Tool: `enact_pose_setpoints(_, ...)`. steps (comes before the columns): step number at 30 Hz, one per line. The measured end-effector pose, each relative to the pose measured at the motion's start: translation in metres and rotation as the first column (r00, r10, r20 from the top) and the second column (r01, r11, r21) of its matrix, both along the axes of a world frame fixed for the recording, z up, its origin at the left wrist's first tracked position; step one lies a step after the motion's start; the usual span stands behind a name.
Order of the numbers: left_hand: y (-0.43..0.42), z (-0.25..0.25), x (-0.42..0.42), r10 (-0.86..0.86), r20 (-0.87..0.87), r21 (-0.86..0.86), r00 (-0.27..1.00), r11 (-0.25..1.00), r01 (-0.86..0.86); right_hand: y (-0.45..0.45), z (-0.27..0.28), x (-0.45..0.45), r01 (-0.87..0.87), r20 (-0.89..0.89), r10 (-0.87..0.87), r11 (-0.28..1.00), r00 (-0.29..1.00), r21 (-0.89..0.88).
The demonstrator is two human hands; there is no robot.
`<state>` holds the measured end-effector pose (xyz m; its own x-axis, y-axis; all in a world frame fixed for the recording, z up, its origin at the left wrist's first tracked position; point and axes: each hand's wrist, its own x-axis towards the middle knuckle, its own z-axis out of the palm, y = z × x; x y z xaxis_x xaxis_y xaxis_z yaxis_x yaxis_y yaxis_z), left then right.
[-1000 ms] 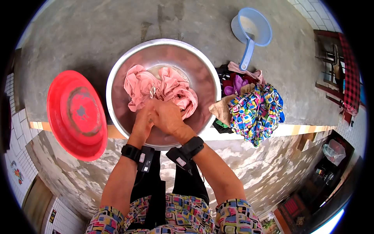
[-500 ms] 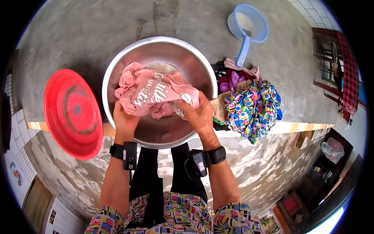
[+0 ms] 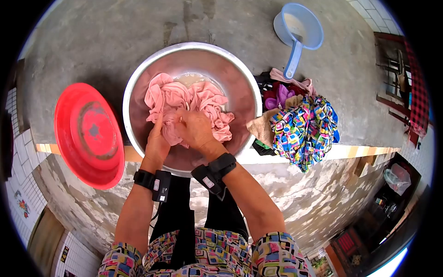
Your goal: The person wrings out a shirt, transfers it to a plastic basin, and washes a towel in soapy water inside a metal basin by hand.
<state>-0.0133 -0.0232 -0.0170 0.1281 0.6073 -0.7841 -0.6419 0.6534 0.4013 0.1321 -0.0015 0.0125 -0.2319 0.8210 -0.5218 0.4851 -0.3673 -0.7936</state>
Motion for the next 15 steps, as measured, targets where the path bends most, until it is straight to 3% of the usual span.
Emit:
enact_pose_setpoints(1, -0.001, -0.004, 0.0, -0.062, 0.001, 0.093, 0.998, 0.994, 0.061, -0.011, 0.005, -0.009, 0.155, -0.145, -0.147, 0.987, 0.979, 0.048)
enact_pose_setpoints(2, -0.003, -0.003, 0.001, -0.066, 0.007, 0.099, 0.998, 0.993, 0.065, -0.013, 0.009, -0.008, 0.159, -0.14, -0.15, 0.986, 0.979, 0.054)
enact_pose_setpoints(4, -0.002, 0.021, 0.0, -0.124, -0.076, -0.06, 0.989, 0.991, 0.12, -0.007, 0.018, -0.01, 0.017, 0.22, -0.123, 0.903, 0.968, 0.429)
enact_pose_setpoints(5, -0.002, 0.025, 0.0, -0.161, -0.125, -0.122, 0.979, 0.982, 0.146, -0.002, 0.021, -0.008, -0.04, 0.303, -0.132, 0.864, 0.944, 0.502)
enact_pose_setpoints(6, -0.003, 0.025, -0.001, -0.168, -0.128, -0.123, 0.977, 0.981, 0.152, -0.001, 0.011, -0.009, -0.033, 0.299, -0.138, 0.864, 0.944, 0.502)
enact_pose_setpoints(8, -0.005, 0.02, -0.003, -0.209, -0.068, -0.149, 0.976, 0.969, 0.197, 0.004, -0.02, -0.011, -0.128, 0.524, -0.199, 0.843, 0.828, 0.523)
enact_pose_setpoints(10, -0.01, 0.015, -0.003, -0.188, -0.069, -0.118, 0.98, 0.977, 0.179, 0.012, -0.03, -0.018, -0.13, 0.543, -0.186, 0.861, 0.819, 0.491)
enact_pose_setpoints(12, -0.019, 0.011, -0.003, -0.174, -0.062, -0.096, 0.983, 0.981, 0.167, 0.01, -0.032, -0.025, -0.276, 0.564, 0.082, 0.923, 0.821, 0.267)
enact_pose_setpoints(14, -0.019, 0.003, -0.003, -0.064, 0.079, -0.047, 0.995, 0.997, 0.068, -0.001, -0.022, -0.023, -0.225, 0.483, 0.021, 0.902, 0.875, 0.368)
enact_pose_setpoints(15, -0.013, 0.016, 0.0, -0.038, 0.203, 0.022, 0.978, 0.999, 0.034, 0.001, -0.003, -0.019, -0.174, 0.303, 0.089, 0.948, 0.949, 0.267)
